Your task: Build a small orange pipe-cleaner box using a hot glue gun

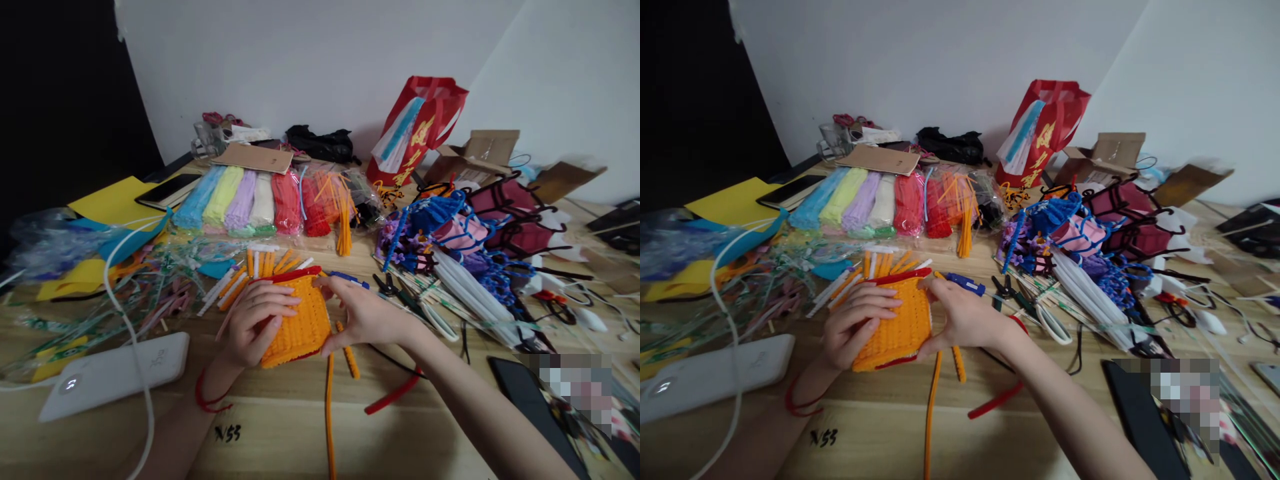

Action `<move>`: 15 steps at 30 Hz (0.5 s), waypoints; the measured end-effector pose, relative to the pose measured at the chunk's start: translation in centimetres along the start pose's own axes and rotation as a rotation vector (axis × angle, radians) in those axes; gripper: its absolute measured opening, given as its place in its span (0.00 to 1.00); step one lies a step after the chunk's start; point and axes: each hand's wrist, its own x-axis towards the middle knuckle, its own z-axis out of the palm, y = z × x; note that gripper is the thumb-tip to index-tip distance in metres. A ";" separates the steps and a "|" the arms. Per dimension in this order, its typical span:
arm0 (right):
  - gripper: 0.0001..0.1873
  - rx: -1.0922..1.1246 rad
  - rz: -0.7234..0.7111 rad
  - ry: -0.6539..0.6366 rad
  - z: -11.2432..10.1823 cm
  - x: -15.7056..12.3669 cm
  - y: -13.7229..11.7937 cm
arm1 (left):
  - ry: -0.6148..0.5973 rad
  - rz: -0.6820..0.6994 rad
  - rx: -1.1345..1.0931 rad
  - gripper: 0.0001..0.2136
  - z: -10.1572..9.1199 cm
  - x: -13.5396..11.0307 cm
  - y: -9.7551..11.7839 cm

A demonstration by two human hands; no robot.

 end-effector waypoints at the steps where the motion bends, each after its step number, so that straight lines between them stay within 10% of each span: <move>1: 0.45 -0.010 -0.005 -0.006 -0.1 0.1 0.0 | 0.001 0.000 0.002 0.10 0.0 0.0 0.0; 15: 0.44 -0.036 -0.025 -0.008 0.1 0.6 0.2 | 0.002 0.002 -0.024 0.10 0.0 -0.1 -0.1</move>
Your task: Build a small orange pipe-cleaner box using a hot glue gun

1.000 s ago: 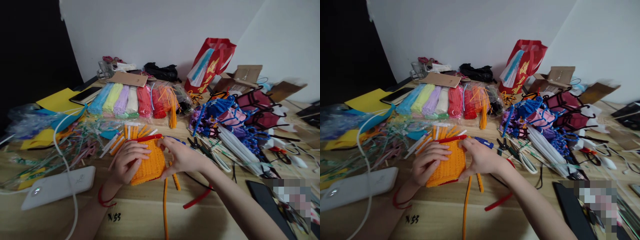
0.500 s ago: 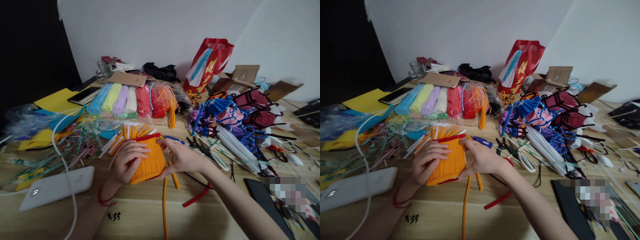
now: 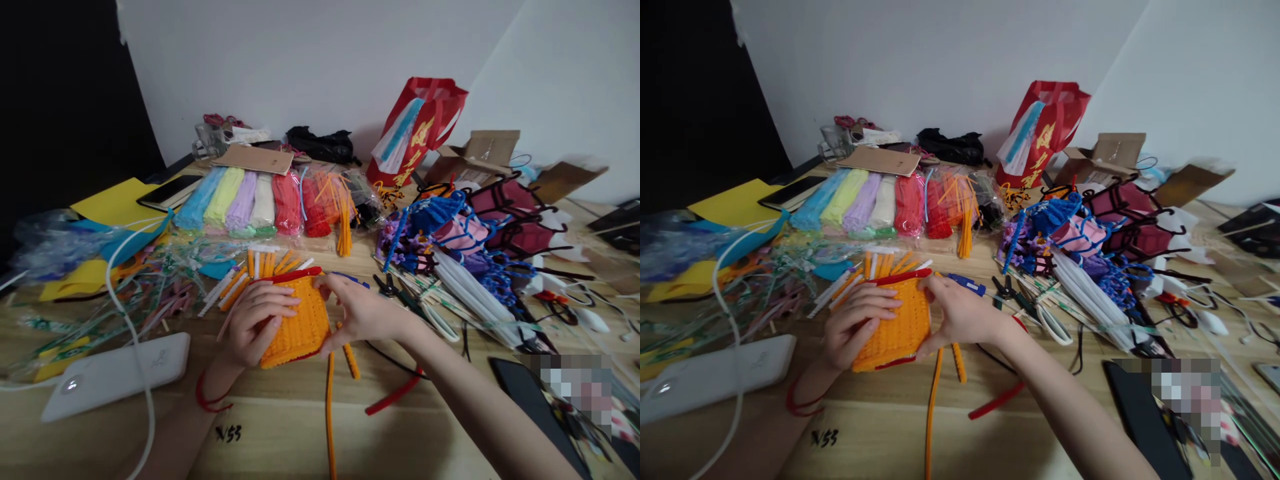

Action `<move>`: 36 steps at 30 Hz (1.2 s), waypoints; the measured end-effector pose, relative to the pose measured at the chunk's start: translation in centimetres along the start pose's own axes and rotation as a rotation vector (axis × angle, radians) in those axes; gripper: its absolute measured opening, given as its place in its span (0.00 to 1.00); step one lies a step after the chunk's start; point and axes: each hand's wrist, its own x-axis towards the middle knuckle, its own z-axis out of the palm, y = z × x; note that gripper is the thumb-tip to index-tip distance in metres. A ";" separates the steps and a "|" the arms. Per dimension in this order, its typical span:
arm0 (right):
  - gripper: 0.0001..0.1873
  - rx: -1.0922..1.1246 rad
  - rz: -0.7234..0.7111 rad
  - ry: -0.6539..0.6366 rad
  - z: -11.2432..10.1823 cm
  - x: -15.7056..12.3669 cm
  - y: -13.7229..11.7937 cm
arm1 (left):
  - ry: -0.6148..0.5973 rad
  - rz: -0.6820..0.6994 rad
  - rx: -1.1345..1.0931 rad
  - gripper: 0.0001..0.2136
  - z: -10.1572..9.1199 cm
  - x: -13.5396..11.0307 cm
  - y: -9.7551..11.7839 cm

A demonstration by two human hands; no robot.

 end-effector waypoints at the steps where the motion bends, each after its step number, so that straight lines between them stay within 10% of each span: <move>1: 0.46 0.020 0.007 0.013 0.1 -0.2 0.1 | -0.001 -0.001 0.003 0.10 0.0 0.0 0.0; 36: 0.55 -0.030 0.001 -0.019 -0.1 0.0 -0.3 | -0.008 -0.002 0.005 0.10 -0.1 0.0 0.1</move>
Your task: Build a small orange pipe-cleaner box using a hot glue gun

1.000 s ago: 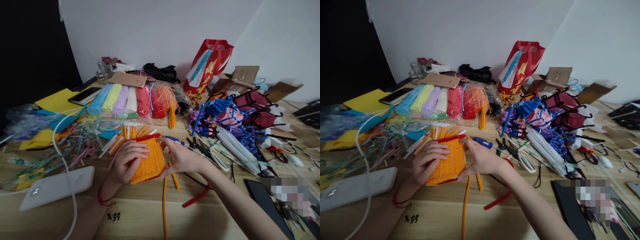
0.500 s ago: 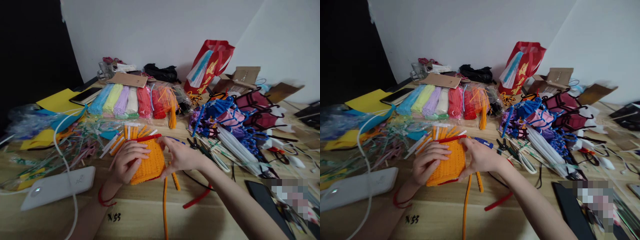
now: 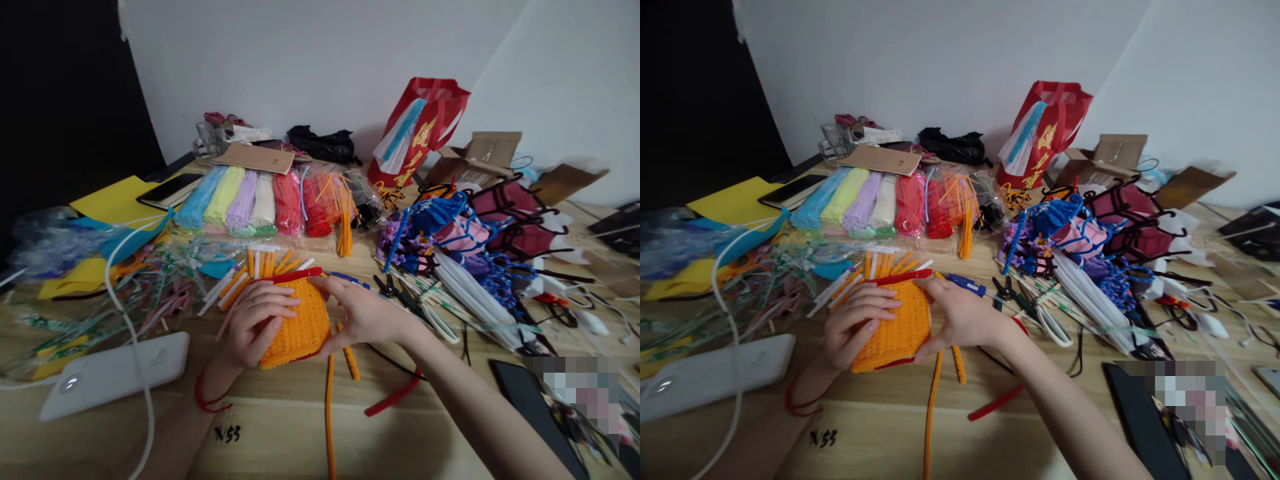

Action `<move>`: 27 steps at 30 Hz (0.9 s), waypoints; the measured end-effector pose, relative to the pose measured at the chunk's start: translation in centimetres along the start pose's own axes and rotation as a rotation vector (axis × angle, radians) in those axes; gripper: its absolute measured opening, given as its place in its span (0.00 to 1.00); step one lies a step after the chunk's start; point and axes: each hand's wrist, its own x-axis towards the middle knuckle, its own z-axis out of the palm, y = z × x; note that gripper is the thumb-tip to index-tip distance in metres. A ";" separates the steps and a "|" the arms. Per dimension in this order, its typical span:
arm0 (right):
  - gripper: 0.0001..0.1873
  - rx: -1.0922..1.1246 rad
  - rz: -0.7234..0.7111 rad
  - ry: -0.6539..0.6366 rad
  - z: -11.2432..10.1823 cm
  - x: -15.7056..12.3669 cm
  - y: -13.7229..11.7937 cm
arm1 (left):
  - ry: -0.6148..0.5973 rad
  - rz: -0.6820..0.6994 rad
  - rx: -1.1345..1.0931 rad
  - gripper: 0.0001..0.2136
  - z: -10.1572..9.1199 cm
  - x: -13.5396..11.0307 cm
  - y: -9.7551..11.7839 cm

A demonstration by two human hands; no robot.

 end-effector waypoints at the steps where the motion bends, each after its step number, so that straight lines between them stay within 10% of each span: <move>1: 0.54 -0.001 0.006 0.005 0.1 -0.2 0.0 | -0.001 0.003 0.004 0.10 0.0 0.0 0.0; 8: 0.51 0.064 0.036 0.041 0.1 -1.7 0.1 | 0.202 -0.021 -0.013 0.12 0.0 -0.5 -0.4; 14: 0.07 -0.031 -0.112 0.270 -0.8 0.1 -0.3 | 0.384 -0.190 0.110 0.12 0.7 -0.7 -1.2; 27: 0.08 -0.197 -0.056 0.046 -1.0 3.1 -0.8 | 0.305 -0.419 0.013 0.10 1.4 -0.3 -0.8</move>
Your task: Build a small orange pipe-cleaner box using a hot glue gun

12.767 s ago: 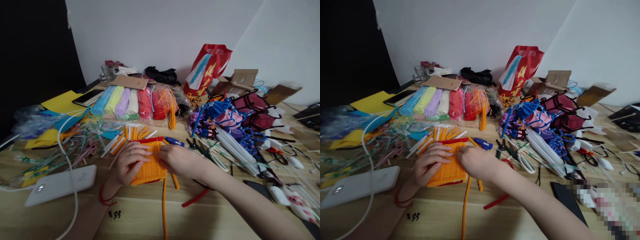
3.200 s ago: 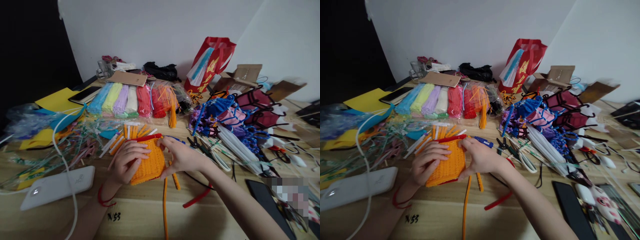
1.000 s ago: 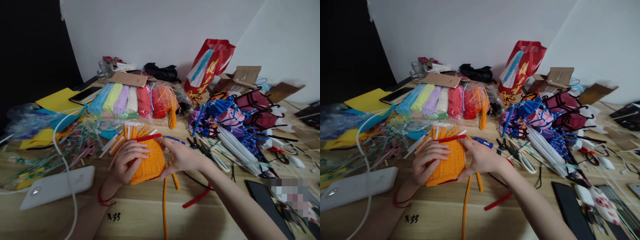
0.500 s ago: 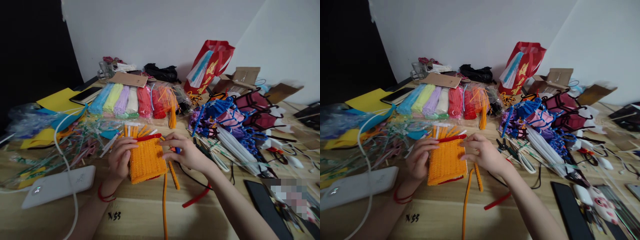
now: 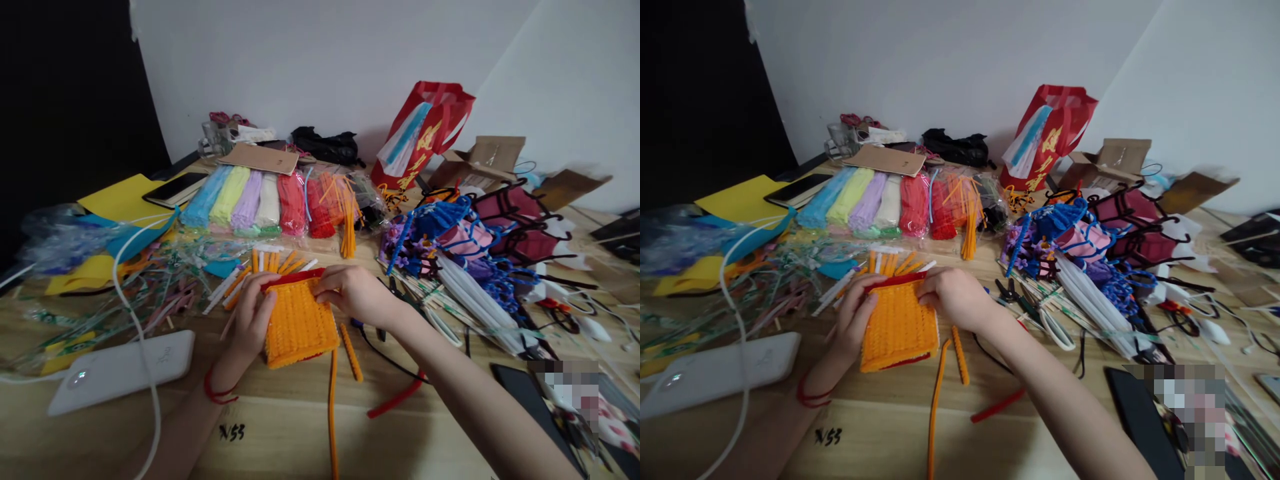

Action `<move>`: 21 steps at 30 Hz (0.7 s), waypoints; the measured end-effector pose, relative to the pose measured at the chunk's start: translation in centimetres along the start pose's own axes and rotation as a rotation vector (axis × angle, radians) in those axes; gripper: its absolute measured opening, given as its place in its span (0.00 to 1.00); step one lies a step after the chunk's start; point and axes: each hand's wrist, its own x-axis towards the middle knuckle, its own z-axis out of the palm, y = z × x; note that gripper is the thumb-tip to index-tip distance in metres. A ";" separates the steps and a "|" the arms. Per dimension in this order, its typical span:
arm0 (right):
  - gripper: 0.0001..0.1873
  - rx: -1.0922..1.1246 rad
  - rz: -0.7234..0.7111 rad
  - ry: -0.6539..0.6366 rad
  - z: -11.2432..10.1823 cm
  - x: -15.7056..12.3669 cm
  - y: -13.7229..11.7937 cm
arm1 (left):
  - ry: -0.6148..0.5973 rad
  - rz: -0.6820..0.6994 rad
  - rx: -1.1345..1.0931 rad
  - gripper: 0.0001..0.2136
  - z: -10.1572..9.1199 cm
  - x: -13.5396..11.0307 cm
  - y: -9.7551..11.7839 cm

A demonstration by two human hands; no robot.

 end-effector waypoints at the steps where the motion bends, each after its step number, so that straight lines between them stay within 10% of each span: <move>1: 0.07 -0.021 0.002 -0.020 -0.2 0.1 -0.2 | -0.006 -0.002 -0.003 0.10 0.0 0.0 0.1; 21: 0.08 -0.319 -0.069 -0.231 -1.3 1.8 -2.4 | -0.046 -0.008 0.002 0.10 -0.1 -0.3 -0.4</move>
